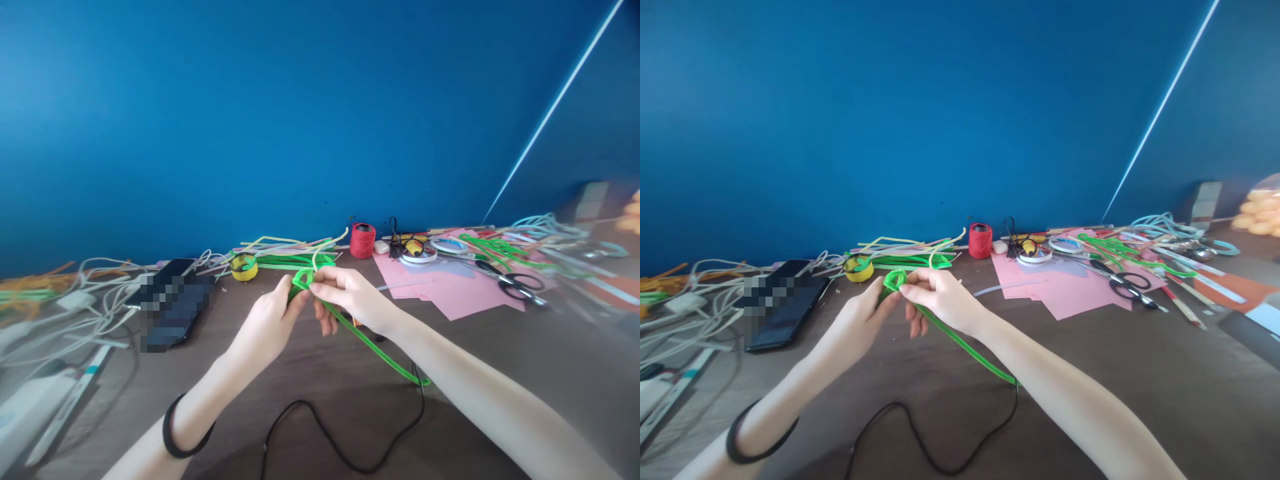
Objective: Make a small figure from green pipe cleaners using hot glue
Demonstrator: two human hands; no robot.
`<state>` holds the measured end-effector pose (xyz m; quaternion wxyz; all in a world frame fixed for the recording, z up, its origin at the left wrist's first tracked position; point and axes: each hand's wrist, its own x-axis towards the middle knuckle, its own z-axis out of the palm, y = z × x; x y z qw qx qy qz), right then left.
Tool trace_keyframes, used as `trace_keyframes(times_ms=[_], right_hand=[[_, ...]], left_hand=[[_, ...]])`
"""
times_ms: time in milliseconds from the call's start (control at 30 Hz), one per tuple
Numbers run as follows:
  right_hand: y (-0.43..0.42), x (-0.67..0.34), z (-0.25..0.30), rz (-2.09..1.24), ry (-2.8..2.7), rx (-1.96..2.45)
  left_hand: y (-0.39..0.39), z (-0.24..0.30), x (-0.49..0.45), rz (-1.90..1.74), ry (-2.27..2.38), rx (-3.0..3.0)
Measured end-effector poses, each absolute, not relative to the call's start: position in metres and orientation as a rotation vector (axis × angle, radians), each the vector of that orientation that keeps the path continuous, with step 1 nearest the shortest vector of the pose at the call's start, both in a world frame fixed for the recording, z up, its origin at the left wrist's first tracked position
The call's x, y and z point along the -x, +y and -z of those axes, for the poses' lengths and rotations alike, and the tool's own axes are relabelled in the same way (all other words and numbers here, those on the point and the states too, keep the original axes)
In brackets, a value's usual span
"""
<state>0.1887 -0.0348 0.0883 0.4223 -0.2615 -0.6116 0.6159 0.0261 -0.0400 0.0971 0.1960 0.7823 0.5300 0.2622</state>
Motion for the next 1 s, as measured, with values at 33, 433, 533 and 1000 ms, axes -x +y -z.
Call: trace_keyframes(times_ms=[33,433,533,1000], right_hand=[[-0.0350,-0.1890,-0.0887,-1.555,-1.537,0.648],[-0.0338,-0.1847,-0.0834,-1.444,-1.562,0.684],[-0.0343,-0.1842,-0.0828,-1.380,-1.565,0.727],[-0.0394,-0.1871,-0.0902,-1.311,-1.547,0.843]], left_hand=[[-0.0401,-0.0969,-0.0257,-0.731,1.510,-2.191],[-0.0439,-0.0957,-0.0301,-0.561,1.772,-2.443],[-0.0435,-0.0969,-0.0307,-0.561,1.735,-2.402],[-0.0430,-0.0976,-0.0299,-0.908,1.516,-2.073]])
